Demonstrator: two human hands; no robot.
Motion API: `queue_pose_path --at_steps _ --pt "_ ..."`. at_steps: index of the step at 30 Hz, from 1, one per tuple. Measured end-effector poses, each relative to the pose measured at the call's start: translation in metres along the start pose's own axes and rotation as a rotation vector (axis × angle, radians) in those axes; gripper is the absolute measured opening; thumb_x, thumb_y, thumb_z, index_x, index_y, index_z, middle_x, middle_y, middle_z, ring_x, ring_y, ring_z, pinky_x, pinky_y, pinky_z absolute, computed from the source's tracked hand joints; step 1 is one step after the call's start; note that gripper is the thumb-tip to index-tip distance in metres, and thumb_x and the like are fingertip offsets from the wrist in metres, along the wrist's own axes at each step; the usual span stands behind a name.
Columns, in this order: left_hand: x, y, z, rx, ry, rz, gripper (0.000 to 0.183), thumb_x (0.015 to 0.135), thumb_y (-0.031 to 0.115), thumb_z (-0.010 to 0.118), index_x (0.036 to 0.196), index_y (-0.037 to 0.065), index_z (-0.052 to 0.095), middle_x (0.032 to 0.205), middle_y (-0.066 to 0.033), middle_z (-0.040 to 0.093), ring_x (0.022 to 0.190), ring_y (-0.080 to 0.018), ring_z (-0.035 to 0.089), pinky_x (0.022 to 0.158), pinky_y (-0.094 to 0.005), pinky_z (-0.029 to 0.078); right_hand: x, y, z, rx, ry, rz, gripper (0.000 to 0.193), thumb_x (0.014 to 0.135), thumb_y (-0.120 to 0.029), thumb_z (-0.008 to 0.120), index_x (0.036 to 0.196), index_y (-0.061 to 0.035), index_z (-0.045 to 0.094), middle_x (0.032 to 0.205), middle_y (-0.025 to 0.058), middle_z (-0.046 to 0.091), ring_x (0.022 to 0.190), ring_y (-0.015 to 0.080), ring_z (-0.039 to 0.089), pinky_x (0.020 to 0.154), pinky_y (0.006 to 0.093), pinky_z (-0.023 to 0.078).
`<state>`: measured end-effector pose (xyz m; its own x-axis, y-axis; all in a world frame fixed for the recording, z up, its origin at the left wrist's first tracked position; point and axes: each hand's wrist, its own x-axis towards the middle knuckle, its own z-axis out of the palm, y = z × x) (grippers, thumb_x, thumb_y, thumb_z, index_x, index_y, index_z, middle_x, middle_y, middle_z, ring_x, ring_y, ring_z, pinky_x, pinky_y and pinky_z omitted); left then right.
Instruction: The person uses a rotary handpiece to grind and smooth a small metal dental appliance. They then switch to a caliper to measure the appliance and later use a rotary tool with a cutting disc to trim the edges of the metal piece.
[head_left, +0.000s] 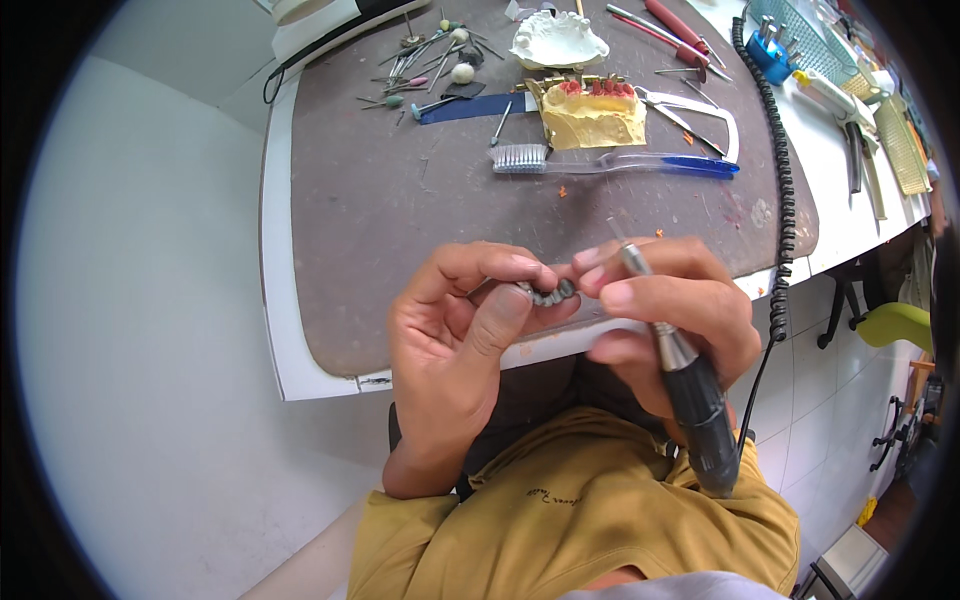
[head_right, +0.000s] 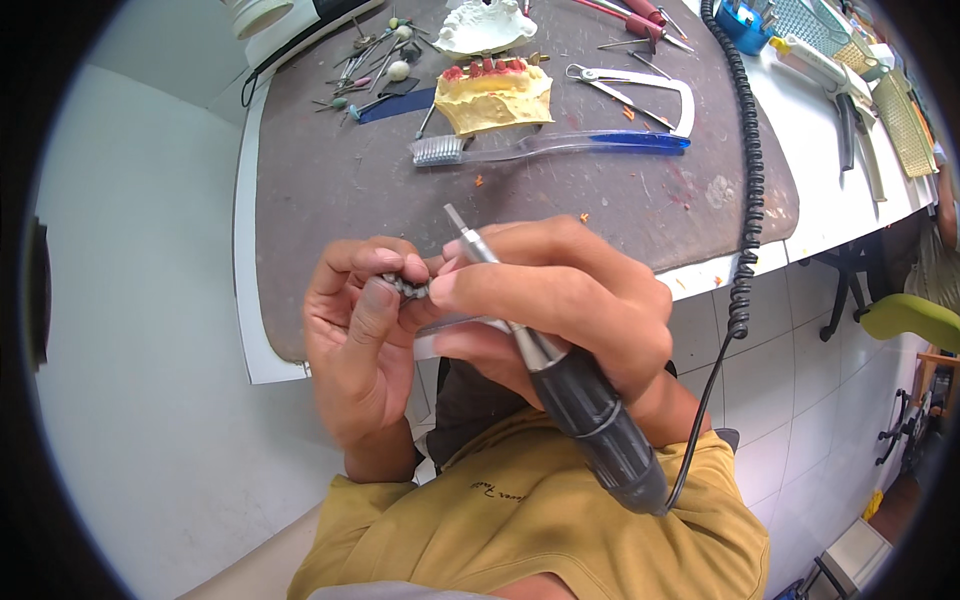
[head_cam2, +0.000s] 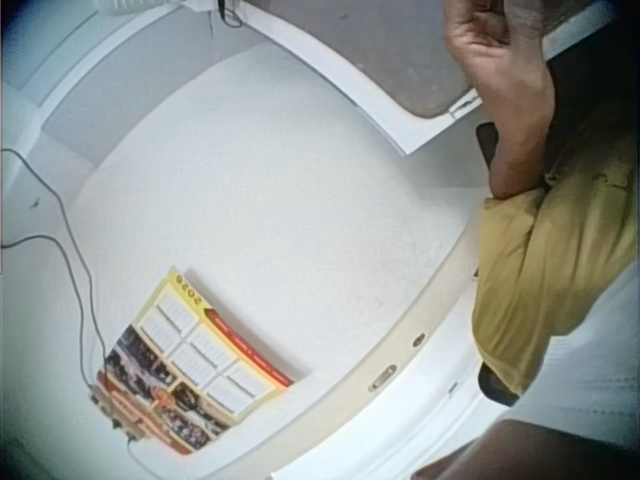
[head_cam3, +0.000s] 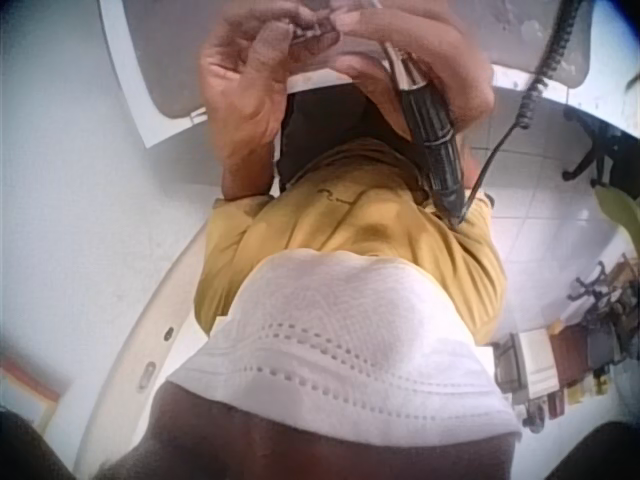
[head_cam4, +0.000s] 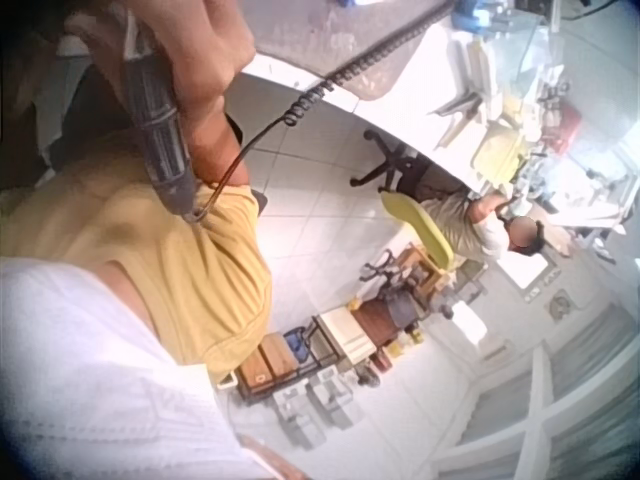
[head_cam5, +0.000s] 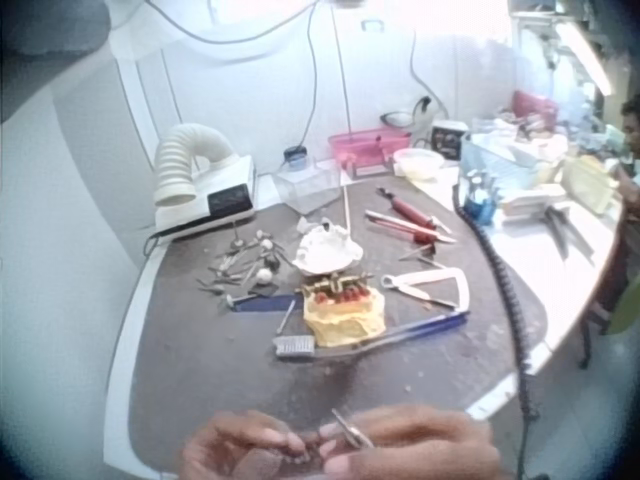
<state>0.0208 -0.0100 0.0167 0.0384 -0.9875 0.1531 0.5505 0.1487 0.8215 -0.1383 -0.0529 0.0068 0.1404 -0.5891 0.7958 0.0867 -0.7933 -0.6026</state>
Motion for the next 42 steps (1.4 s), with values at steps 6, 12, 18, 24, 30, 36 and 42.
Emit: queue_pose_path --at_steps 6,12,18,24,30,36,42 --pt "0.0 -0.003 0.004 -0.081 -0.009 0.021 0.015 0.092 0.004 0.062 0.103 -0.006 0.059 0.097 -0.0184 0.068 0.095 -0.0237 0.067 0.085 -0.0398 0.06 0.003 0.004 -0.001 -0.046 -0.005 -0.022 0.03 0.074 -0.002 0.08 0.099 -0.0013 0.064 0.088 0.014 0.069 0.08 0.0241 0.068 0.069 0.0322 0.056" --pt "-0.005 -0.004 0.0 0.0 -0.005 0.031 0.014 0.094 0.006 0.059 0.103 -0.005 0.059 0.101 -0.0208 0.065 0.095 -0.0274 0.068 0.083 -0.0457 0.061 0.0 0.003 0.002 -0.036 0.05 0.02 0.028 0.072 0.002 0.08 0.096 0.0017 0.065 0.087 0.0126 0.071 0.075 0.0216 0.069 0.064 0.0284 0.055" --pt "-0.005 -0.005 0.002 -0.063 0.007 0.04 0.015 0.09 0.004 0.065 0.101 -0.007 0.062 0.101 -0.0203 0.067 0.096 -0.027 0.068 0.085 -0.0407 0.06 -0.003 0.0 0.0 -0.041 0.054 0.062 0.028 0.072 0.002 0.08 0.096 0.0025 0.065 0.089 0.0123 0.071 0.076 0.0226 0.069 0.066 0.0291 0.054" --pt "-0.005 -0.005 -0.001 -0.058 -0.011 0.046 0.015 0.09 0.002 0.065 0.101 -0.006 0.063 0.102 -0.0196 0.066 0.097 -0.0262 0.067 0.087 -0.0401 0.059 -0.005 0.002 0.003 -0.036 0.069 0.063 0.028 0.072 0.003 0.08 0.096 0.0026 0.065 0.091 0.0126 0.071 0.076 0.0224 0.069 0.066 0.029 0.054" --pt "-0.006 -0.005 -0.003 -0.052 -0.014 0.059 0.014 0.09 0.002 0.065 0.101 -0.006 0.063 0.102 -0.0192 0.065 0.098 -0.0259 0.067 0.088 -0.0399 0.059 -0.005 0.004 0.004 -0.032 0.067 0.046 0.029 0.071 0.003 0.08 0.096 0.0027 0.065 0.09 0.0125 0.071 0.076 0.0219 0.069 0.065 0.0286 0.054" --pt "-0.006 -0.005 -0.003 -0.03 -0.024 0.052 0.014 0.091 0.002 0.063 0.102 -0.006 0.061 0.102 -0.0192 0.065 0.098 -0.0261 0.067 0.088 -0.0405 0.059 -0.006 0.004 0.004 -0.012 0.08 0.044 0.03 0.07 0.003 0.08 0.096 0.0023 0.065 0.09 0.0123 0.071 0.076 0.0211 0.069 0.064 0.0283 0.054" --pt "-0.005 -0.004 0.0 0.03 -0.021 0.082 0.016 0.091 0.004 0.063 0.104 -0.005 0.059 0.102 -0.0189 0.064 0.095 -0.0242 0.067 0.082 -0.0408 0.061 -0.004 0.006 0.004 -0.021 0.075 0.009 0.03 0.07 0.004 0.08 0.096 0.0022 0.065 0.089 0.0121 0.071 0.074 0.0212 0.069 0.063 0.0283 0.054"
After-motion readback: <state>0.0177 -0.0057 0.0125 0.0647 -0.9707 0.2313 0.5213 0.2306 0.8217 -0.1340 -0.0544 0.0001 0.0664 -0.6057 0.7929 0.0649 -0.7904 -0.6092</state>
